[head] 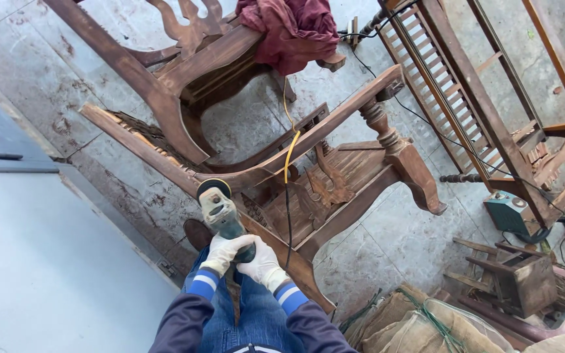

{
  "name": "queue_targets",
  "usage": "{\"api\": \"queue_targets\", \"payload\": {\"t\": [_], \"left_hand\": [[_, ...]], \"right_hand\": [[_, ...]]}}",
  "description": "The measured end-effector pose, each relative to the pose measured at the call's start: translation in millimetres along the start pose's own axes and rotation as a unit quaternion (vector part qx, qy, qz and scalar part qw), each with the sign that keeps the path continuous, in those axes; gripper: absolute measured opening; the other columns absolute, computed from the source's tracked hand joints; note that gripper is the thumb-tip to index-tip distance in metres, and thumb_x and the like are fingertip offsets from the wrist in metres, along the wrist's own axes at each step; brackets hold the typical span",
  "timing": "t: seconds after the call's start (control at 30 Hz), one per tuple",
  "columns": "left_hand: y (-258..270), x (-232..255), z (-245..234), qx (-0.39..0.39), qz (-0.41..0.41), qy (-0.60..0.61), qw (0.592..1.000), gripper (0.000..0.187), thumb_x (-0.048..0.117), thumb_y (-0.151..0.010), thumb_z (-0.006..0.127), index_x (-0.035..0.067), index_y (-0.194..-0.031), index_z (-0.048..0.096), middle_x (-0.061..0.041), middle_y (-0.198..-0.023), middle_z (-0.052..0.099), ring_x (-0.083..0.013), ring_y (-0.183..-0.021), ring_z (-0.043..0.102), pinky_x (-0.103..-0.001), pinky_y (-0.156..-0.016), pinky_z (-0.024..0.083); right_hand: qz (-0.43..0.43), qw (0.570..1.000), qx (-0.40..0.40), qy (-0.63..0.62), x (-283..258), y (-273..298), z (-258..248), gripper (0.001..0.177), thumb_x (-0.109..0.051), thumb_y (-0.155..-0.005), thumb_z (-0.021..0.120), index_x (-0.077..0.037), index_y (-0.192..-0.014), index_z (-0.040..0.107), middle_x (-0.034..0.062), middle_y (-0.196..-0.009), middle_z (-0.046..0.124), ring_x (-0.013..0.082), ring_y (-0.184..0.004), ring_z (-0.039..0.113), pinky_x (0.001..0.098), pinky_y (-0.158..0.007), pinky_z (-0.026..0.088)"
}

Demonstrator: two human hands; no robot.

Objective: The person sands a carved wooden chair frame using a handheld angle grinder fitted with a sanding disc, working over the armrests, rails and edges while the chair rests on the workshop floor. They reposition around the chair and steady it with their free hand as they grind different surfaces.

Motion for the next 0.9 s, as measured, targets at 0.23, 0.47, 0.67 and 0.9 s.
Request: {"api": "queue_targets", "payload": {"t": [0.23,0.47,0.67,0.9], "left_hand": [[-14,0,9,0.005,0.004,-0.01,1.0,0.044,0.02,-0.064,0.091,0.002,-0.1,0.075,-0.007,-0.095,0.076,-0.0197,-0.082,0.072,-0.036,-0.073,0.058],[-7,-2,24,0.0,0.005,0.005,1.0,0.045,0.017,-0.063,0.092,0.003,-0.101,0.074,-0.007,-0.094,0.076,-0.0191,-0.08,0.072,-0.036,-0.073,0.059],[-9,-5,6,0.004,0.027,0.02,0.999,0.042,0.018,-0.063,0.092,0.003,-0.099,0.075,-0.005,-0.093,0.076,-0.0175,-0.08,0.072,-0.034,-0.074,0.059],[-12,32,29,-0.009,0.082,-0.127,0.989,0.045,0.027,-0.062,0.092,0.005,-0.097,0.075,-0.006,-0.092,0.077,-0.0176,-0.082,0.073,-0.031,-0.077,0.058]], "right_hand": [[-0.03,0.999,-0.014,0.0,-6,-7,-15,0.068,-0.031,-0.062,0.084,-0.012,-0.121,0.058,0.0193,-0.109,0.072,0.0372,-0.104,0.069,0.0421,-0.091,0.055],[-0.017,1.0,-0.017,-0.02,5,-3,-24,0.071,-0.03,-0.061,0.084,-0.011,-0.124,0.057,0.0192,-0.109,0.074,0.0357,-0.105,0.071,0.0403,-0.092,0.056],[-0.037,0.999,-0.032,0.013,18,-13,5,0.071,-0.03,-0.062,0.087,-0.01,-0.123,0.058,0.019,-0.11,0.073,0.0342,-0.106,0.071,0.0388,-0.093,0.056],[-0.026,0.999,0.023,-0.023,34,-30,-8,0.072,-0.031,-0.061,0.09,-0.012,-0.123,0.059,0.0141,-0.108,0.076,0.0255,-0.102,0.074,0.0366,-0.091,0.057]]}}
Point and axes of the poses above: each hand's wrist, its own y-axis away from the middle knuckle, its own z-axis out of the palm, x = y × z, the point moved 7 cm from there along -y, towards the middle knuckle
